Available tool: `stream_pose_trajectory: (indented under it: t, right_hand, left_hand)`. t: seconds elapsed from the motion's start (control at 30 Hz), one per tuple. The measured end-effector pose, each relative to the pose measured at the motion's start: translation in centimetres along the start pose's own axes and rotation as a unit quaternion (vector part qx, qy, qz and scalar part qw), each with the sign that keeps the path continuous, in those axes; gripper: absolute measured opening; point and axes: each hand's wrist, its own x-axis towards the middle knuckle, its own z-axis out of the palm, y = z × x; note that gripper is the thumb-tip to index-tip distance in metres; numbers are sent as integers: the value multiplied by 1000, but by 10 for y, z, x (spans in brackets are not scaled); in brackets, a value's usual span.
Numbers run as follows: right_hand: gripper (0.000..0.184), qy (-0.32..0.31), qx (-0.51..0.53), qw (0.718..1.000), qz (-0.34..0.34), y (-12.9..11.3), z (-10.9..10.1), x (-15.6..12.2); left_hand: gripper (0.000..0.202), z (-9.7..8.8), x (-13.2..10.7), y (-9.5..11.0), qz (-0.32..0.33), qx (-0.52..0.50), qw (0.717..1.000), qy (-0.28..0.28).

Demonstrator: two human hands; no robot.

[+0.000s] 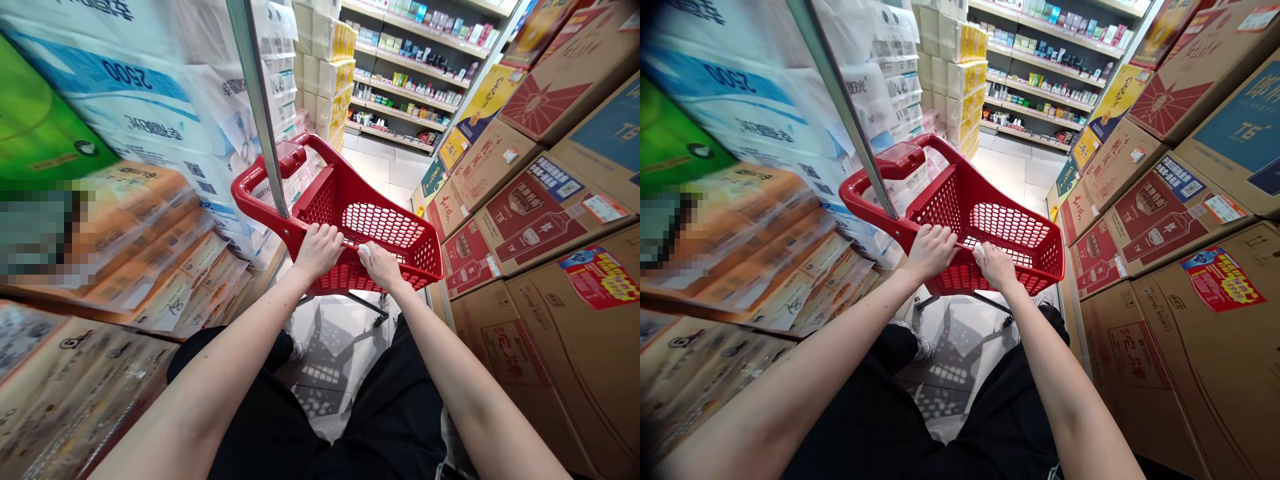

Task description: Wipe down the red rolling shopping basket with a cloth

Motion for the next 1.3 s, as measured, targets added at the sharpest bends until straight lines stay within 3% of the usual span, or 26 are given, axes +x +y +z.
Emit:
stream_pose_trajectory:
  t: [0.13, 0.5, 0.6, 0.73, 0.8, 1.07, 1.13, 1.3]
  right_hand:
    - [54, -5, 26, 1000, 2, 5, -2, 6]
    - [67, -58, 105, 989, 82, 18, 4, 37]
    - [64, -17, 76, 994, 78, 14, 8, 32]
    - [53, 85, 24, 994, 62, 4, 15, 20]
    - [51, 93, 18, 993, 67, 3, 17, 20]
    - [63, -57, 94, 990, 86, 23, 4, 53]
    - [62, -39, 84, 991, 97, 22, 5, 51]
    - [53, 73, 32, 994, 73, 12, 15, 30]
  left_hand:
    - [22, 2, 2, -1, 1, -3, 1000, 1]
    - [22, 4, 10, -1, 6, 13, 1000, 4]
    - [22, 8, 15, -1, 2, 7, 1000, 5]
    - [23, 10, 19, 1, -3, 1, 1000, 4]
    - [23, 11, 21, 2, -5, 6, 1000, 2]
    - [26, 15, 26, 5, -3, 31, 1000, -2]
    - [26, 16, 29, 5, -2, 32, 999, 1]
    - [24, 18, 32, 6, -4, 16, 1000, 4]
